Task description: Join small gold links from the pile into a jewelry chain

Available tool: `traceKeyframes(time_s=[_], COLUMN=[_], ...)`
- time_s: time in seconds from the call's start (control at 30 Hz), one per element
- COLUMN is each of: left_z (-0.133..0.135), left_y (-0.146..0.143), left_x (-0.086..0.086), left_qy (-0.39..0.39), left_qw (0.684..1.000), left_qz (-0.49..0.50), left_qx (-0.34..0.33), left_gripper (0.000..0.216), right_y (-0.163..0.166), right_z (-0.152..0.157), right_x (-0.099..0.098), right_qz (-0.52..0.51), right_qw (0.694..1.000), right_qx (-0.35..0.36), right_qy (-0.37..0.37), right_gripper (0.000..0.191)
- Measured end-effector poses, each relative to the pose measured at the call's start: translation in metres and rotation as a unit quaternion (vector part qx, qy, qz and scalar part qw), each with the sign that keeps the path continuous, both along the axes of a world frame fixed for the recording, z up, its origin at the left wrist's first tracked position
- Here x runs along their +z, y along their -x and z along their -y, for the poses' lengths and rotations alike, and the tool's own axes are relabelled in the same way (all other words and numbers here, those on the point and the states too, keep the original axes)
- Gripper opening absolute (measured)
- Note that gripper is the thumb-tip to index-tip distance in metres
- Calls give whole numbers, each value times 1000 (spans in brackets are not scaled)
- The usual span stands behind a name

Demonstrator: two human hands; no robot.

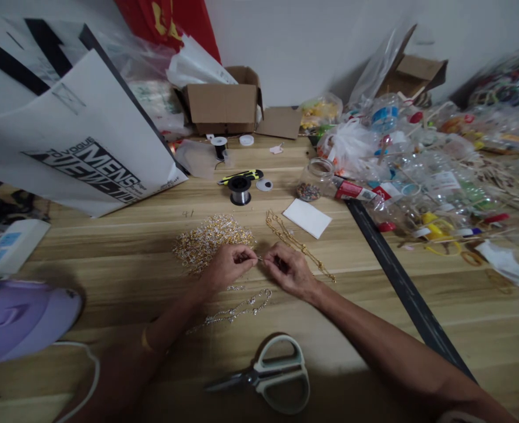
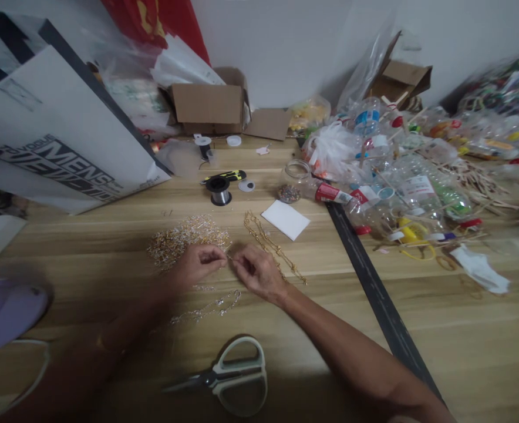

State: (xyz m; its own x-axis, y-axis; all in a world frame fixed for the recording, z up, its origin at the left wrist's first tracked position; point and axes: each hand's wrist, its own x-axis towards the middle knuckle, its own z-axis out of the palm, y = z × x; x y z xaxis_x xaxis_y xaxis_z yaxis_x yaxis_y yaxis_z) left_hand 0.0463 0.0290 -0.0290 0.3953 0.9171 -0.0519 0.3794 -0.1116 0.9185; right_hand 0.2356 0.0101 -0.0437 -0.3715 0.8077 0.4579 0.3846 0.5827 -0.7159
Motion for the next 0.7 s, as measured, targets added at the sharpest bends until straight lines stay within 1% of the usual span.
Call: traceKeyframes(time_s=[0.4, 0.7], left_z=[1, 2], left_y=[-2, -3], left_x=[4, 7], left_qy=[-3, -11], left_qw=[1000, 1000], left_qz=[-8, -10], left_qx=[8, 5], left_gripper=[11, 9], right_y=[0, 0], right_z=[-1, -1], right_x=[-1, 0], right_qz=[-5, -3], right_qw=[1000, 1000], right_qx=[-5, -6], right_qy=[0, 21], right_gripper=[12, 12])
